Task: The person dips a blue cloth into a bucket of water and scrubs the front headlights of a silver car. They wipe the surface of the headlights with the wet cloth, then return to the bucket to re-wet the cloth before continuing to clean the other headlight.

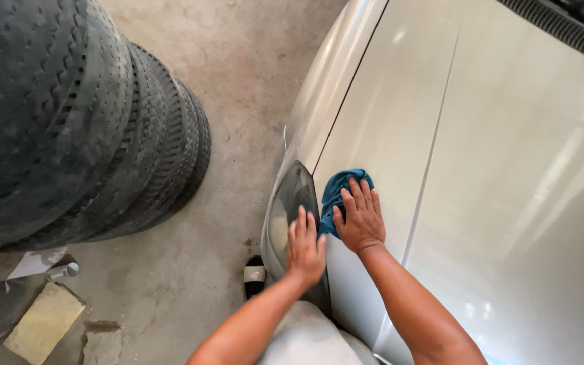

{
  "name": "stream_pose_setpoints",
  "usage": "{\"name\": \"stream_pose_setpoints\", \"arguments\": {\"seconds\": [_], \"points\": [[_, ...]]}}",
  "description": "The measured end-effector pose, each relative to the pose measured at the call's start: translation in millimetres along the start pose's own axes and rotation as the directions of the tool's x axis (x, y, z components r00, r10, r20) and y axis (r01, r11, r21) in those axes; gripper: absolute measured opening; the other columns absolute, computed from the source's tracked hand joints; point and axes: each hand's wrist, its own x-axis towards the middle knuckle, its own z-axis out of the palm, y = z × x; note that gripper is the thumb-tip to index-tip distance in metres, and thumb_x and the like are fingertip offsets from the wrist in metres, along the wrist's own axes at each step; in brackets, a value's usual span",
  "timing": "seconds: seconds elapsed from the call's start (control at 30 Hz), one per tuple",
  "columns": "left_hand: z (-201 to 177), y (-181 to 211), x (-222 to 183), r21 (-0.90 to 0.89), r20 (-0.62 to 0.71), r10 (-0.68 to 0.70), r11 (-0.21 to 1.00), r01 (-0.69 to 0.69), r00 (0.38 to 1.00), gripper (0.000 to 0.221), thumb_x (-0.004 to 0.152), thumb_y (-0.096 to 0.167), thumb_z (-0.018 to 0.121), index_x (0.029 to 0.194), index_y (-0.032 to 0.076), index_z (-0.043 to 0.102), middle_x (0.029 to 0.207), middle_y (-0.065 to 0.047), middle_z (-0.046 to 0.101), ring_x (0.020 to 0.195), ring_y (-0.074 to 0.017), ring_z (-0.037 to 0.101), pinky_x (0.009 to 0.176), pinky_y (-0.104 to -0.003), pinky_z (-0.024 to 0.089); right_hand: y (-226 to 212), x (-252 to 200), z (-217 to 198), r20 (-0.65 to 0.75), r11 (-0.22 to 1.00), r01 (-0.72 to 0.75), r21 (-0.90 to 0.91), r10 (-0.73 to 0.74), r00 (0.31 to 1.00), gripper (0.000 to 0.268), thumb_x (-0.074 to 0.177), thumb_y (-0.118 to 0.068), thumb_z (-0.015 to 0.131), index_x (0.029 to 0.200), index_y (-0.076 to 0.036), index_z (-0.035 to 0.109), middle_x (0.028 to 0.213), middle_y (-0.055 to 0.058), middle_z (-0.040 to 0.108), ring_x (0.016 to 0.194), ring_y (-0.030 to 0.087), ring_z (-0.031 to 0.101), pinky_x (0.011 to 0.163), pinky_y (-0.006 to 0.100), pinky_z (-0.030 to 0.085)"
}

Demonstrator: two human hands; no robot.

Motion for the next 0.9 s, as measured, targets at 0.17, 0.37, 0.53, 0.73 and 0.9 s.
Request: {"name": "stream_pose_setpoints", "arguments": {"seconds": [0.17, 0.37, 0.53, 0.73, 0.9], "points": [[-18, 4, 74, 0.028, -0.049, -0.02, 0.999, 0.022, 0.999, 0.064, 0.1, 0.031, 0.055, 0.153, -0.003, 0.04, 0.168, -0.019, 0.025, 0.144, -0.0418, 0.036, 0.118, -0.051, 0.033, -1, 3, 0, 0.0, 1.0, 0.011, -0.004, -0.011, 1.0, 0.053, 0.096, -0.039, 0.057, 0.139, -0.009, 0.053, 0.16, 0.015, 0.041, 0.152, 0.037, 0.031, 0.125, 0.052, 0.019], [-19, 15, -6, 0.144, 0.092, -0.081, 0.987, 0.067, 0.992, 0.072, 0.097, 0.041, 0.052, 0.154, 0.0, 0.036, 0.168, -0.016, 0.019, 0.145, -0.0377, 0.033, 0.112, -0.056, 0.029, -1, 4, -1, 0.005, 1.0, 0.014, -0.015, -0.013, 1.0, 0.053, 0.097, -0.038, 0.057, 0.141, -0.009, 0.052, 0.161, 0.015, 0.04, 0.152, 0.036, 0.03, 0.125, 0.051, 0.02], [3, -5, -4, 0.069, 0.036, -0.065, 0.996, 0.063, 0.997, 0.071, 0.099, 0.039, 0.053, 0.154, -0.002, 0.036, 0.168, -0.02, 0.02, 0.144, -0.0435, 0.032, 0.115, -0.055, 0.028, -2, 5, -2, -0.001, 1.0, 0.012, -0.017, -0.012, 1.0, 0.053, 0.096, -0.038, 0.057, 0.14, -0.009, 0.052, 0.161, 0.014, 0.039, 0.152, 0.037, 0.03, 0.125, 0.052, 0.02], [-6, -11, 75, 0.027, -0.029, -0.174, 0.984, 0.175, 0.984, 0.063, 0.098, 0.029, 0.055, 0.152, -0.001, 0.042, 0.164, -0.019, 0.03, 0.138, -0.0429, 0.039, 0.118, -0.048, 0.032, -1, 4, 1, 0.004, 1.0, 0.016, -0.023, -0.016, 1.0, 0.051, 0.096, -0.037, 0.057, 0.139, -0.01, 0.052, 0.16, 0.014, 0.041, 0.151, 0.037, 0.031, 0.124, 0.052, 0.02], [-7, -1, -7, 0.045, -0.031, -0.055, 0.997, 0.056, 0.998, 0.065, 0.087, 0.009, 0.058, 0.149, -0.003, 0.042, 0.164, -0.021, 0.029, 0.134, -0.0438, 0.04, 0.115, -0.047, 0.033, 0, 2, 2, -0.039, 0.999, 0.04, 0.007, -0.04, 0.998, 0.044, 0.097, -0.033, 0.058, 0.136, -0.01, 0.056, 0.156, 0.012, 0.046, 0.149, 0.035, 0.035, 0.124, 0.051, 0.023]]}}
